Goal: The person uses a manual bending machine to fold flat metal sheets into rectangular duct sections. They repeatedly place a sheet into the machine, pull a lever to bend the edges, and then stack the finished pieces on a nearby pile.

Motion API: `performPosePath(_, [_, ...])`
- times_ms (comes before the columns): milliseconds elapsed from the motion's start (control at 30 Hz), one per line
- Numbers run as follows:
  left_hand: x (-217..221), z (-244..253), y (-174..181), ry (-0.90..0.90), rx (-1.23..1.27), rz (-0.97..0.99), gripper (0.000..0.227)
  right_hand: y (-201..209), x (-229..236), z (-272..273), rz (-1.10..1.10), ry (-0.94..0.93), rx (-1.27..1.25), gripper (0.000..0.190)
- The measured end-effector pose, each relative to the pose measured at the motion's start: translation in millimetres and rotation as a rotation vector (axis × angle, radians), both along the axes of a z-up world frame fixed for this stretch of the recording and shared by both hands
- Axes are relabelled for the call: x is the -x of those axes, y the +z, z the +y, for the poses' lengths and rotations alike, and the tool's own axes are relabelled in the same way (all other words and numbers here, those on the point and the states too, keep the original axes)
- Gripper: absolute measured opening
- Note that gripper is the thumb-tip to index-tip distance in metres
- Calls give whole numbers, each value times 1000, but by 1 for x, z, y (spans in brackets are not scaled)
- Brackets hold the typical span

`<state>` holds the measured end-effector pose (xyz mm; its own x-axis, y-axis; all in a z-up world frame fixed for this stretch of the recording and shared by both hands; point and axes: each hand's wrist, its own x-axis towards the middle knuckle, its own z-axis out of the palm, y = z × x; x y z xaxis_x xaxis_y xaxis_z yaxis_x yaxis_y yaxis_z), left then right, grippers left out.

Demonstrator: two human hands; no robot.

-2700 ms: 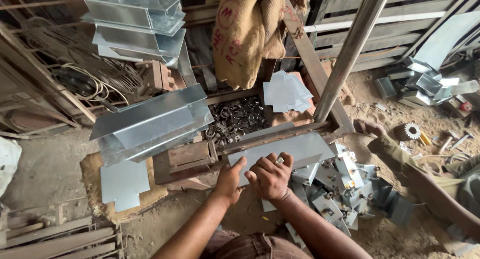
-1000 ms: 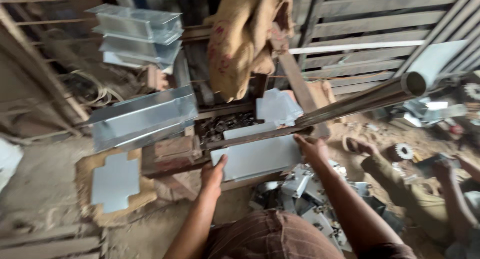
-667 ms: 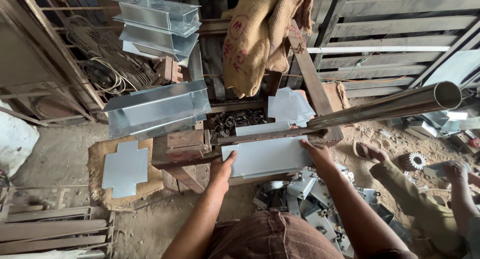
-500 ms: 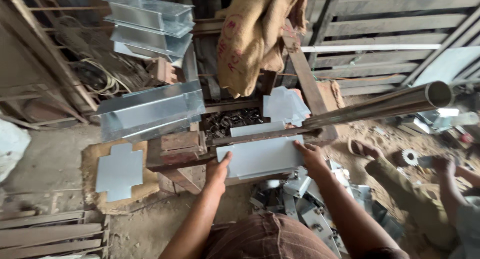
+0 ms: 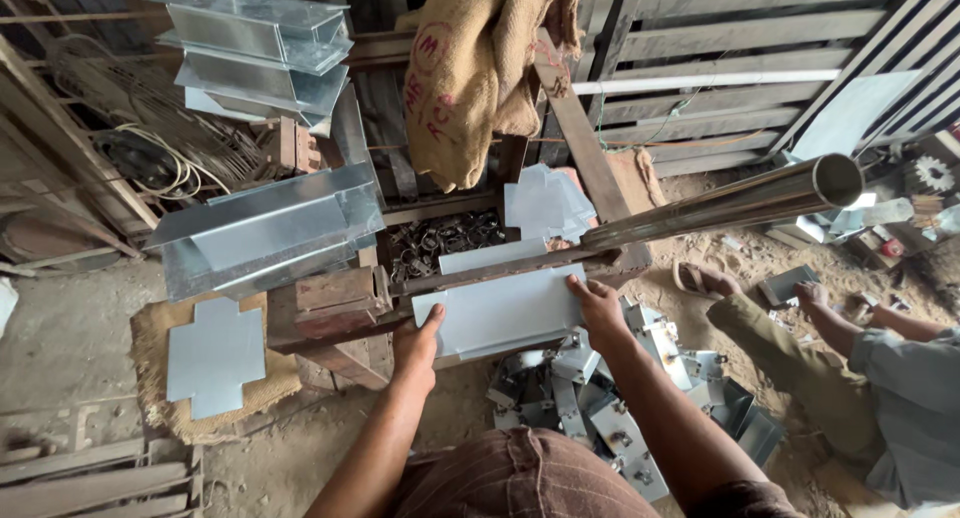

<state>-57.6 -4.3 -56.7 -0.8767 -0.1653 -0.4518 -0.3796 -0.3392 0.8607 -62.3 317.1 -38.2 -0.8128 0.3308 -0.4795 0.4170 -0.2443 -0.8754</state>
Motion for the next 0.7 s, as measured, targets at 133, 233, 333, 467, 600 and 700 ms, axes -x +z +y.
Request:
performPosePath(133, [3, 2, -2, 4, -28, 34, 39, 2, -2, 0, -3, 18, -39, 42])
performPosePath(233, [3, 1, -1, 0, -7, 33, 38, 3, -4, -1, 47, 20, -18, 41])
performPosePath(333, [1, 2, 1, 2, 20, 36, 38, 2, -4, -1, 15, 23, -54, 41])
performPosePath(467, [1, 3, 0, 9, -5, 31, 37, -2, -4, 1, 54, 17, -42, 41])
performPosePath(600, [3, 4, 4, 8, 12, 40, 36, -7, -1, 2, 41, -1, -99, 42])
performPosePath(700, [-1, 3, 7, 13, 58, 35, 36, -8, -2, 3, 36, -2, -114, 44])
